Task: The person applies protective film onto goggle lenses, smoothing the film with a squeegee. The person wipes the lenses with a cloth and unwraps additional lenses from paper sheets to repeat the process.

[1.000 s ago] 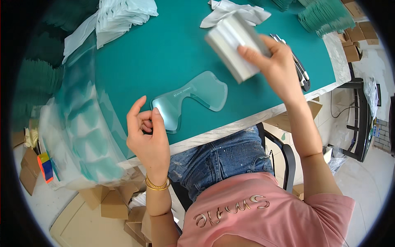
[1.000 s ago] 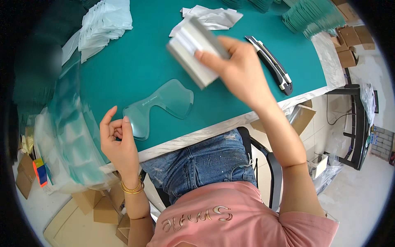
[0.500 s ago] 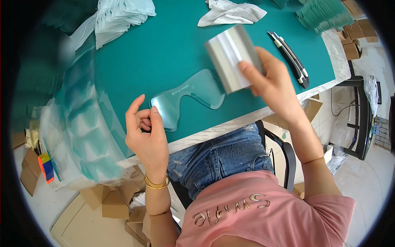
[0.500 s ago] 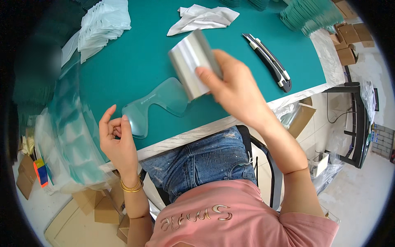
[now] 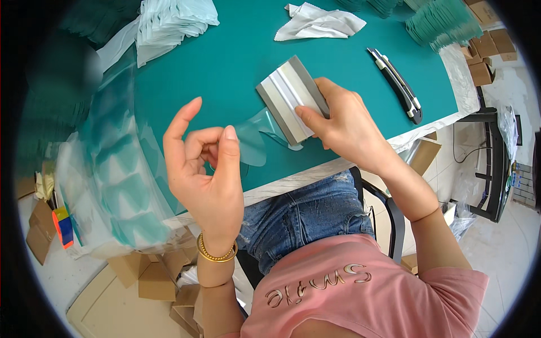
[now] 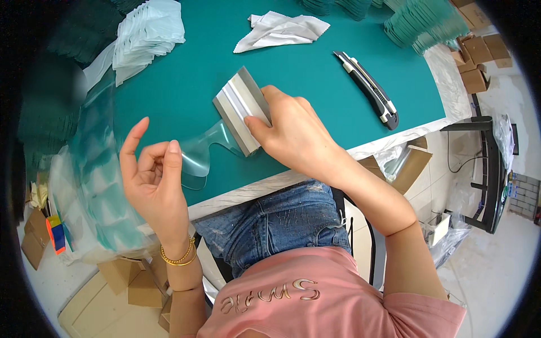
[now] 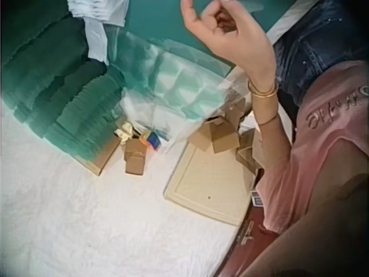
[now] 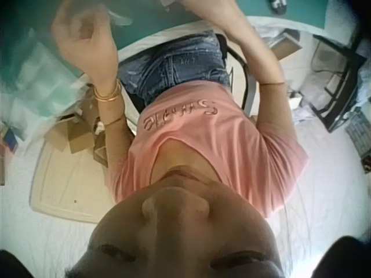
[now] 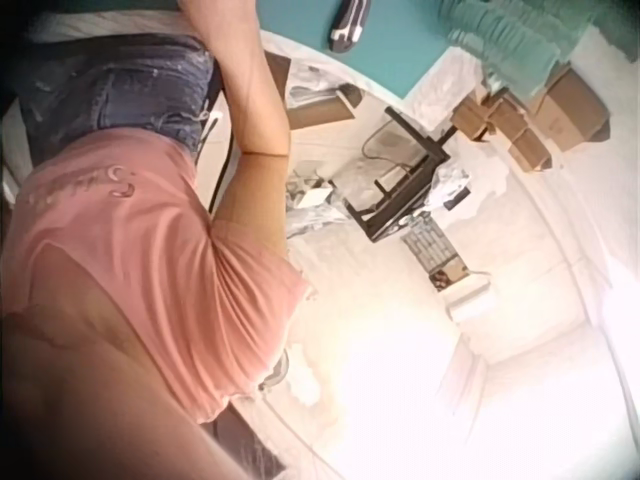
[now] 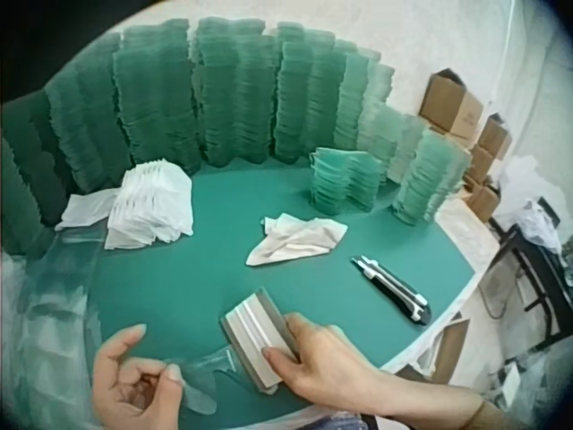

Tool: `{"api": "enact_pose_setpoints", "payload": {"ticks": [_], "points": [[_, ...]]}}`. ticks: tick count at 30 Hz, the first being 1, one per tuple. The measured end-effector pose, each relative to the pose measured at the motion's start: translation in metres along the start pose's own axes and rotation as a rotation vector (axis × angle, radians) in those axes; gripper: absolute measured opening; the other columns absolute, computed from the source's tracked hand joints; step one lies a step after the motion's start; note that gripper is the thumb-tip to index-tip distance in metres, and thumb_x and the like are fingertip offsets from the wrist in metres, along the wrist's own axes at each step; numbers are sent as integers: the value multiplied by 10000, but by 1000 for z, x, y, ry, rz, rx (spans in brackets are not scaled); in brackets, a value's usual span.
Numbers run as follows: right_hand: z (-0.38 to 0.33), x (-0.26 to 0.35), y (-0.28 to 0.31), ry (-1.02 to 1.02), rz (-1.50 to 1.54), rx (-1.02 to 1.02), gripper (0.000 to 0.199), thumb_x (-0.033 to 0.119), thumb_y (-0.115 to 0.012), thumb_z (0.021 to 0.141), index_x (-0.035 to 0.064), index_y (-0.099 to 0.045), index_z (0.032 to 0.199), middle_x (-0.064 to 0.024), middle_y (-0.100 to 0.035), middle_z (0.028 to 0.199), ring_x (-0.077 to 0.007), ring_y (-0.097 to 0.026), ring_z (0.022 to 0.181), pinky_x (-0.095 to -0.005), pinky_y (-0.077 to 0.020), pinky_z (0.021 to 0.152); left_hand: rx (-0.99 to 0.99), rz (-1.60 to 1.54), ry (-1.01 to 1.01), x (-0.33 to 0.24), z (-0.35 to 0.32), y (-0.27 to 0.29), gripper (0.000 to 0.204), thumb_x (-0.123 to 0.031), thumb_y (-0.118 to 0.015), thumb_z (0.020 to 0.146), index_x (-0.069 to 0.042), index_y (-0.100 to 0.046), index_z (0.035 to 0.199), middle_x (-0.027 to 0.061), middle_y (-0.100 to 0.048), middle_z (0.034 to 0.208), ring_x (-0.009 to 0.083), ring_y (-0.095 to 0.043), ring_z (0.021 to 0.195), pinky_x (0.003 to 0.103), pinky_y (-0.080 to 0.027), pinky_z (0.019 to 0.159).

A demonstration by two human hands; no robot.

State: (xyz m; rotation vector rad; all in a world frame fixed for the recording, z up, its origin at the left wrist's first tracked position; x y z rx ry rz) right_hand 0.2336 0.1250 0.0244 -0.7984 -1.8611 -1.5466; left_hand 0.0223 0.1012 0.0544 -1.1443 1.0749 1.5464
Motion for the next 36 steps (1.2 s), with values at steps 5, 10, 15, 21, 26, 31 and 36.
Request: {"api": "enact_pose_setpoints", "payload": {"ticks": [5,10,15,21,26,31,36], "points": [[2,4,-6,45,31,-19,361,192,-624,908,-104,-567,1106,-127,-628,689,-139,-574,493,-296,-452,452,-7,53,2,8,0,5,387,11,-649,877,8,-523,1243,-13,-602,769,26,-447,631,176,-352,583],[12,7,-10,-17,206,95,338,180,-588,906,-140,-551,1008,-237,-631,679,-278,-634,532,-386,-497,525,-38,61,112,29,-8,19,389,6,-647,879,-9,-526,1248,-7,-613,776,26,-452,632,175,-354,581],[17,10,-3,-19,130,70,333,185,-589,902,-134,-552,993,-214,-643,682,-264,-641,524,-376,-505,515,-29,78,161,41,-15,29,389,-1,-637,887,-16,-524,1258,3,-631,792,27,-466,647,176,-359,589],[28,32,-33,158,75,80,291,189,-588,877,-101,-565,879,-328,-617,751,-466,-637,725,-481,-499,640,5,141,195,50,-22,34,372,1,-606,913,-2,-526,1276,24,-658,841,31,-538,745,169,-387,656],[34,51,-37,166,170,210,295,202,-596,908,-92,-570,924,-222,-615,697,-308,-611,601,-402,-474,552,-11,138,238,59,-27,41,380,-32,-630,892,-9,-539,1261,10,-652,818,42,-493,682,191,-401,651],[41,46,-32,222,25,132,290,185,-585,889,-103,-557,882,-306,-616,749,-457,-630,684,-488,-485,618,-5,159,180,56,-26,41,364,12,-590,917,13,-528,1276,25,-666,829,28,-543,734,164,-397,644],[28,59,-52,271,15,153,263,166,-600,871,-87,-535,839,-311,-595,677,-479,-617,679,-505,-485,620,-11,168,187,59,-27,42,343,10,-582,922,9,-541,1262,31,-665,836,36,-561,750,169,-410,658]]}}
Point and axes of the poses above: each hand's wrist, its own z-axis towards the middle knuckle, its own y-axis out of the back of the hand, x = y × z, the point moved 10 cm from there along z, towards the middle knuckle
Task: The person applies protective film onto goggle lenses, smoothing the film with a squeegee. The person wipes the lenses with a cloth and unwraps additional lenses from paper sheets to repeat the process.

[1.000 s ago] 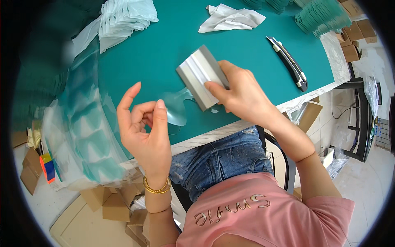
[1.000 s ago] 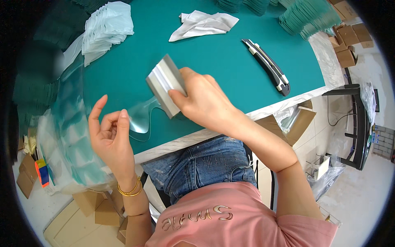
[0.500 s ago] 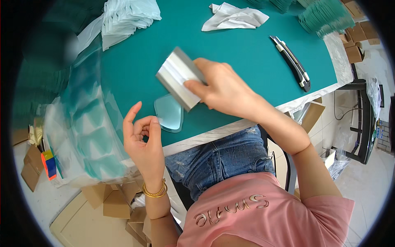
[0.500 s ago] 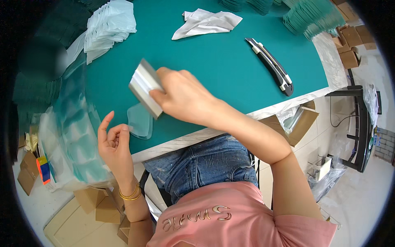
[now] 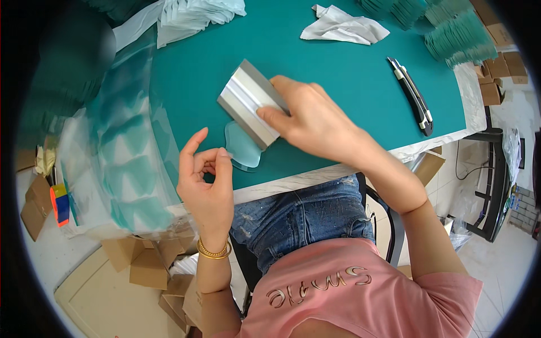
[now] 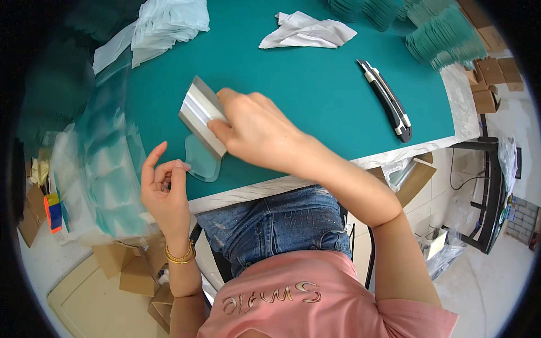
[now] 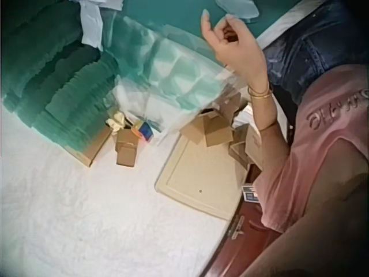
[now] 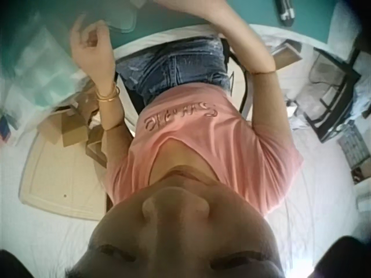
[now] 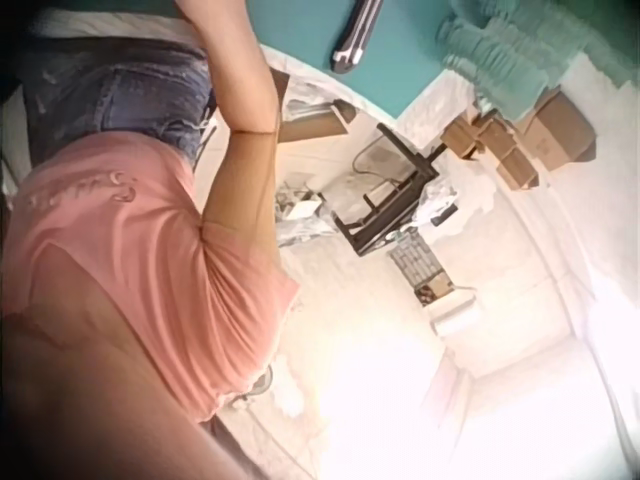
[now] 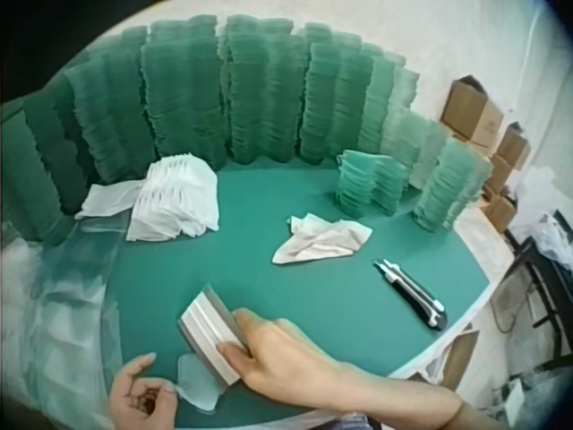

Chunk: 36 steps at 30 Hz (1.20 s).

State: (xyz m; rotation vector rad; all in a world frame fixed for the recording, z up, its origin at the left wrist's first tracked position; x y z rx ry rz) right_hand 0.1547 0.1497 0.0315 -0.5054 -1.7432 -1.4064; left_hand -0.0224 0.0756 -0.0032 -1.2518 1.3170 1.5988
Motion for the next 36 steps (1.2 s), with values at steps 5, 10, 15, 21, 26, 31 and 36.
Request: {"api": "enact_pose_setpoints", "payload": {"ticks": [5,10,15,21,26,31,36], "points": [[-10,12,-21,10,-2,94,242,155,-614,865,-76,-541,849,-304,-602,691,-470,-620,680,-505,-486,614,-98,90,-115,-6,-4,5,321,-39,-595,921,-7,-561,1239,34,-671,804,59,-550,660,209,-439,613],[3,11,9,46,-32,-30,211,125,-589,876,-78,-538,852,-288,-603,663,-460,-616,626,-487,-486,554,-170,-29,-106,-2,-7,13,325,-30,-545,947,5,-521,1269,67,-663,823,70,-549,690,200,-426,631],[-11,30,-22,98,-28,74,218,107,-579,862,-105,-529,861,-308,-584,629,-461,-618,602,-486,-500,569,-237,-124,-144,-8,-10,18,332,-16,-515,960,20,-489,1289,57,-648,844,75,-547,740,202,-448,691],[-8,20,-21,39,-17,116,219,107,-583,864,-106,-531,872,-309,-584,634,-473,-620,632,-501,-494,579,-302,-162,-193,-4,-13,28,382,25,-496,930,26,-444,1308,82,-601,895,92,-533,751,216,-450,661],[-17,27,-36,169,-17,84,246,164,-627,892,-61,-533,926,-268,-558,608,-445,-580,569,-483,-428,512,-268,-202,-201,-4,-10,22,380,25,-503,924,23,-446,1299,79,-591,901,102,-532,754,223,-451,688],[-10,26,-17,33,-21,80,201,95,-581,870,-102,-538,871,-306,-585,645,-465,-618,640,-494,-484,573,-262,-188,-212,-6,-10,24,377,22,-506,923,12,-454,1297,71,-586,910,103,-533,760,225,-448,685],[-28,24,-34,228,-59,133,272,191,-591,930,-62,-549,1021,-265,-609,715,-379,-634,632,-435,-451,551,-235,-197,-209,-3,-9,20,373,16,-511,926,2,-462,1295,66,-585,915,107,-537,765,234,-453,692]]}}
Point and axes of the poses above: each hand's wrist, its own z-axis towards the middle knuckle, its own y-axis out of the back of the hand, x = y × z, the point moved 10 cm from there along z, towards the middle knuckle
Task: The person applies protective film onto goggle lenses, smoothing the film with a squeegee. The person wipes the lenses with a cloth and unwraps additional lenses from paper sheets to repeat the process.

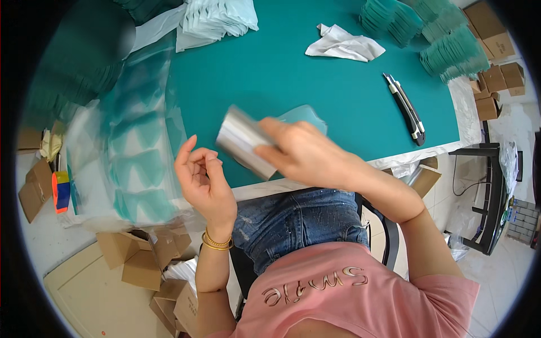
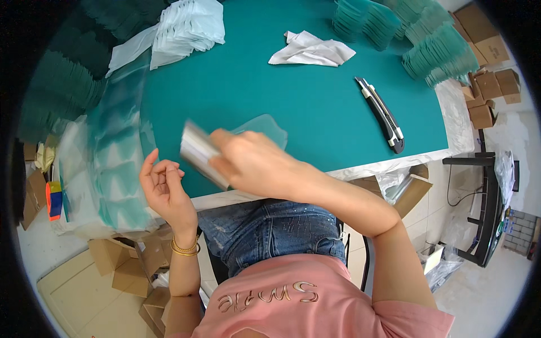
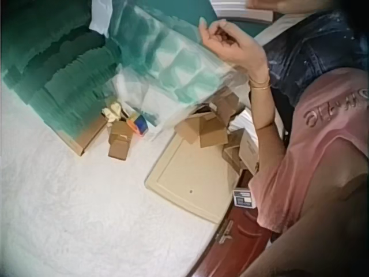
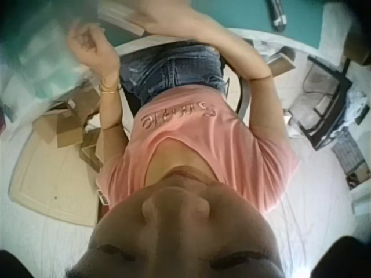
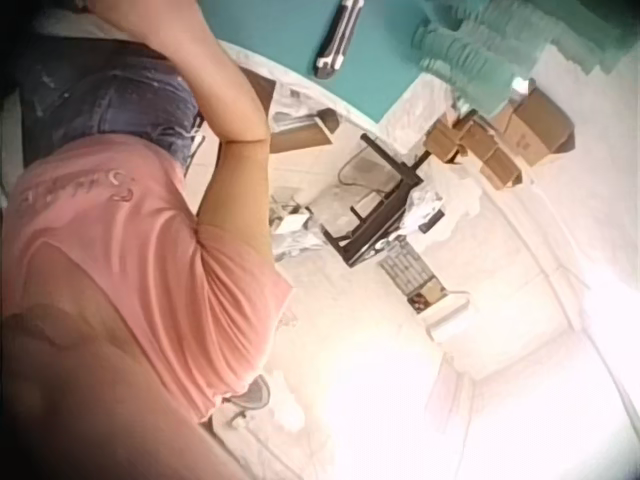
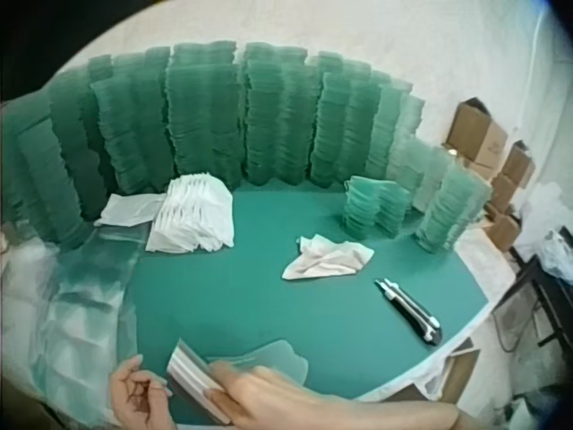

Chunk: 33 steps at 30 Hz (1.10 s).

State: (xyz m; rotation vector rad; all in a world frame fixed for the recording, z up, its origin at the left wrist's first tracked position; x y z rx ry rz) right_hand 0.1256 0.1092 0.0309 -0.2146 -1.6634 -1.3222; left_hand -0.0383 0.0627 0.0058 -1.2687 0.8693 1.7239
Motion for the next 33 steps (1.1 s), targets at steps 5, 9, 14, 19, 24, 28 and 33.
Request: {"api": "enact_pose_setpoints", "payload": {"ticks": [5,9,14,19,24,28,33], "points": [[-58,-60,95,-486,69,-270,312,268,-545,958,-42,-530,994,-270,-635,799,-385,-640,722,-447,-486,643,3,31,-15,-2,-2,7,331,16,-516,927,0,-502,1257,61,-582,911,107,-534,775,239,-455,702],[-103,-93,146,-705,-504,-191,340,296,-577,945,-37,-575,880,-199,-631,769,-380,-611,676,-461,-464,644,19,9,-4,-5,0,3,309,25,-484,940,11,-506,1248,54,-568,890,97,-529,784,229,-461,727],[-83,-45,160,-332,-876,-359,336,256,-771,768,37,-694,1011,-133,-678,1002,-318,-614,952,-386,-493,793,37,14,39,-1,-1,-2,297,21,-531,922,-1,-538,1218,40,-575,895,93,-533,785,233,-454,707],[0,3,45,260,-434,77,545,183,-764,739,-9,-560,1206,-173,-602,1173,-335,-548,1135,-428,-443,969,50,58,26,0,-2,-2,304,34,-523,923,2,-531,1225,42,-571,903,94,-533,780,226,-453,702],[31,-8,17,160,-596,330,382,165,-764,685,-39,-620,975,-171,-642,989,-331,-616,989,-427,-525,822,-7,57,15,-1,-4,4,286,18,-509,945,3,-520,1231,41,-564,903,95,-530,778,225,-454,710],[28,-7,17,122,-566,343,329,118,-735,641,-50,-629,903,-188,-646,931,-343,-639,896,-427,-554,729,-29,50,50,2,-2,4,273,18,-498,945,12,-525,1216,41,-562,911,100,-530,788,227,-454,730],[37,19,117,242,-800,44,301,143,-696,629,-32,-595,853,-197,-620,900,-336,-645,844,-414,-553,685,-31,74,77,4,-5,13,266,38,-473,934,26,-534,1193,53,-562,922,106,-535,795,235,-460,743]]}}
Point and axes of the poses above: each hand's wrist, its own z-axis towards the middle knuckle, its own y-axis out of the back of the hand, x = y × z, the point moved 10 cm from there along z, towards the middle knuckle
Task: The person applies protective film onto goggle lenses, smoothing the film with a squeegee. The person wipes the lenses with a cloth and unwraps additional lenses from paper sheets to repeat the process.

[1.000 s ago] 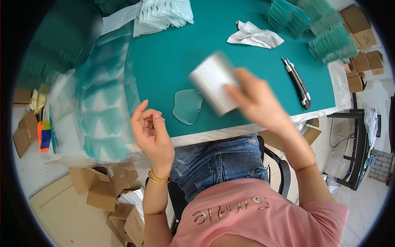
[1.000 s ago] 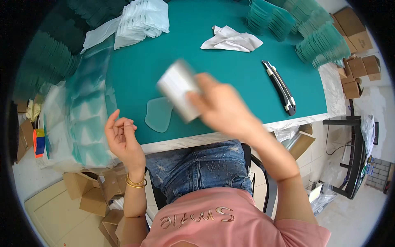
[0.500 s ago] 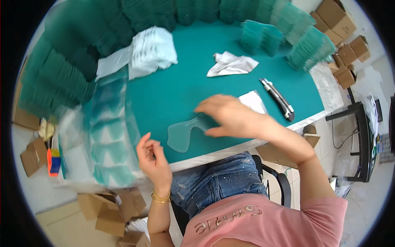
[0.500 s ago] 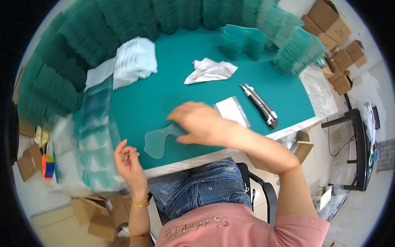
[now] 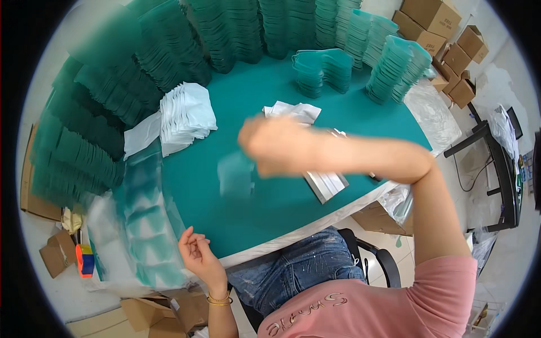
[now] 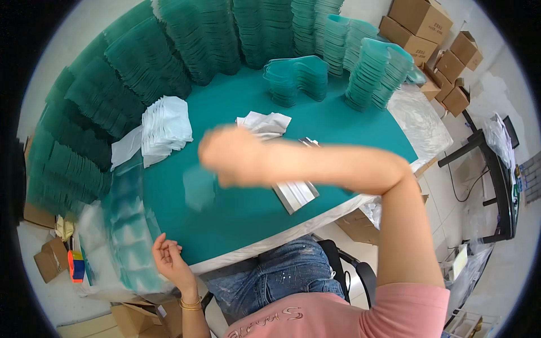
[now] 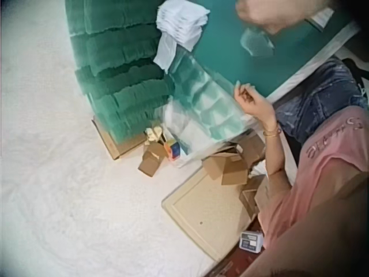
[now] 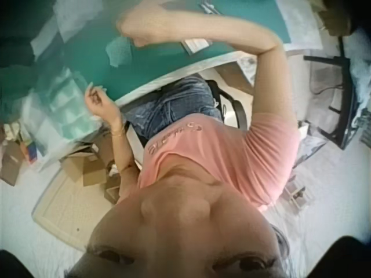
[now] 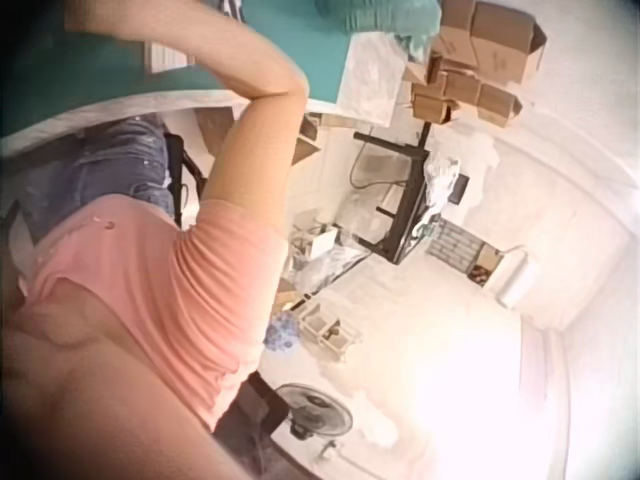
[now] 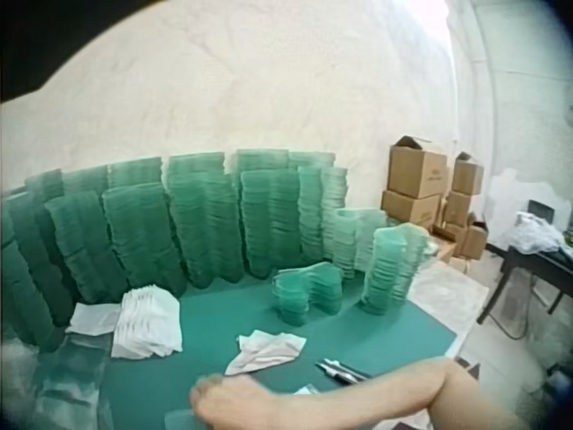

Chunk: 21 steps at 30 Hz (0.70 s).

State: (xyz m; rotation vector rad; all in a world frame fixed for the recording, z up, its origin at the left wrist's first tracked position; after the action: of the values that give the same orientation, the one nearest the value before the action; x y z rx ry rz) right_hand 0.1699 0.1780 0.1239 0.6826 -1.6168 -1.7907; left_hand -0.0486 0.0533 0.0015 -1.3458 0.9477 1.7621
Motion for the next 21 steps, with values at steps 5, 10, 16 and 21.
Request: {"api": "enact_pose_setpoints", "payload": {"ticks": [5,10,16,21], "points": [[-15,-194,83,-379,-284,5,342,153,-713,658,-1,-654,958,-174,-661,952,-353,-640,926,-433,-527,790,9,12,-11,-2,4,-19,241,36,-479,937,29,-545,1169,52,-567,914,103,-543,795,234,-464,735],[-19,-301,68,-380,-367,192,343,147,-719,667,-19,-653,960,-174,-672,928,-345,-641,941,-427,-523,785,46,-27,39,-6,13,-6,200,32,-495,934,36,-574,1118,53,-580,892,103,-555,786,230,-465,730],[-32,-334,29,-387,-175,268,323,130,-725,688,-9,-657,971,-159,-682,954,-324,-645,959,-411,-525,803,330,245,15,-37,45,-17,139,1,-582,887,6,-645,1011,59,-656,886,110,-582,778,242,-467,711],[-19,-298,70,-461,-314,-20,239,114,-676,764,56,-672,996,-125,-686,986,-322,-648,949,-406,-525,808,256,592,-352,-77,121,-26,190,-33,-632,816,-18,-667,1002,106,-665,894,208,-616,771,314,-491,713]]}}
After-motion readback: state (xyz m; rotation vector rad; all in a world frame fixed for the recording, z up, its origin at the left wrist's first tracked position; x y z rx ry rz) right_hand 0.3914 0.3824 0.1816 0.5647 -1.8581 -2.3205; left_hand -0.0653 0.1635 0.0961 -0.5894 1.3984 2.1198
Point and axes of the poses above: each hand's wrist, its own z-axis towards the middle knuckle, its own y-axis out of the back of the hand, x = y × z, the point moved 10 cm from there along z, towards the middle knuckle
